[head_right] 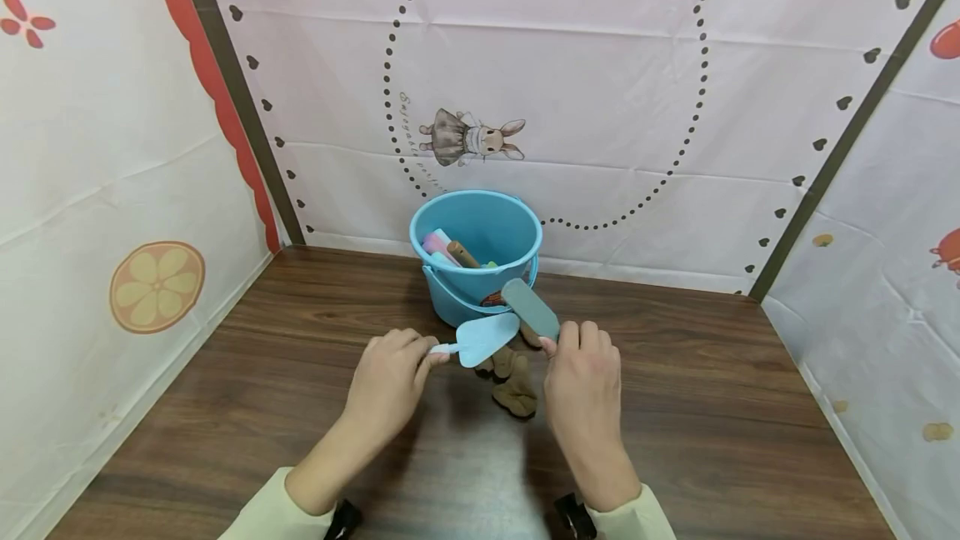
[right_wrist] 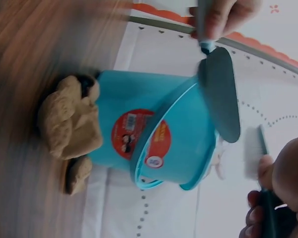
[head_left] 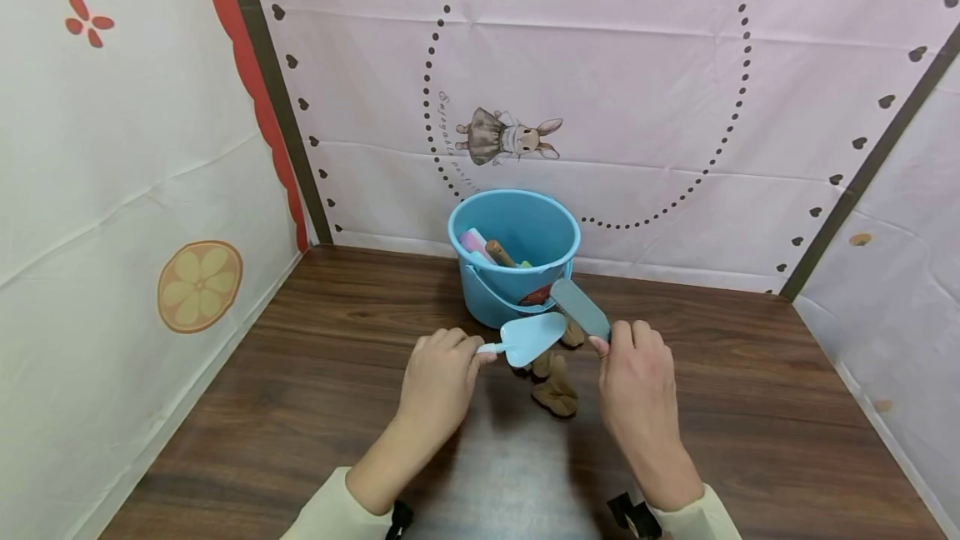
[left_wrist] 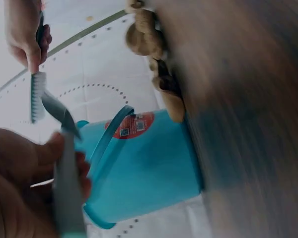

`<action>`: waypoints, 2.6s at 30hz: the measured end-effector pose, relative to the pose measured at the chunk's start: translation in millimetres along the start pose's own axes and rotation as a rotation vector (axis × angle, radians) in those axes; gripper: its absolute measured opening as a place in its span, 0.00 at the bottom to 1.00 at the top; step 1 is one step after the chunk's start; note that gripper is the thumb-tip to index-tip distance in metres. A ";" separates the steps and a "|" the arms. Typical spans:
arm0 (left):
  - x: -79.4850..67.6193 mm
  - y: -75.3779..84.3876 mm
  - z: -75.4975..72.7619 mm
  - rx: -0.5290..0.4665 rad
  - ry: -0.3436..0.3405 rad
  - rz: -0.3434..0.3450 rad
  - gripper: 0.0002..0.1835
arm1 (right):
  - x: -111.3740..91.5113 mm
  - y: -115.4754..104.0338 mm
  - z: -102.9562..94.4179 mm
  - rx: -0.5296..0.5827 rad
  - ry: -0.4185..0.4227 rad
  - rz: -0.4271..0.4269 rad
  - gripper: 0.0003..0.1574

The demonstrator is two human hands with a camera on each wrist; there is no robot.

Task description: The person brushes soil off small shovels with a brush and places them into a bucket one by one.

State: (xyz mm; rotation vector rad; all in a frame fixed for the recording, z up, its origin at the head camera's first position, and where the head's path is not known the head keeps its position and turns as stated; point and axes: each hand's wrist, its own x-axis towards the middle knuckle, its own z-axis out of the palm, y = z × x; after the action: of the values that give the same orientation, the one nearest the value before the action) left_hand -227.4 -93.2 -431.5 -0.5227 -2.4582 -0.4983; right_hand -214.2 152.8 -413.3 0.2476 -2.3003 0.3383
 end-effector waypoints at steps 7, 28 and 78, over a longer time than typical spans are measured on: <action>4.0 -10.7 -0.4 -0.564 -0.387 -0.366 0.14 | 0.0 -16.9 -6.9 0.083 0.016 -0.129 0.35; 7.1 -20.4 3.4 -1.680 -0.852 -0.750 0.16 | -13.4 -38.0 6.6 0.086 -0.122 -0.261 0.32; 7.0 -22.5 -1.5 -1.575 -0.895 -0.705 0.17 | -14.0 -34.5 1.1 0.026 -0.146 -0.145 0.25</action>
State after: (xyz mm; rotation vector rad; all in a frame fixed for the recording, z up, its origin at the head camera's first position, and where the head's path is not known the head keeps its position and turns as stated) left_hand -242.6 -111.3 -431.4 -0.4084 -2.3657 -3.0880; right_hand -195.8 120.8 -418.6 0.4638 -2.4051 0.2845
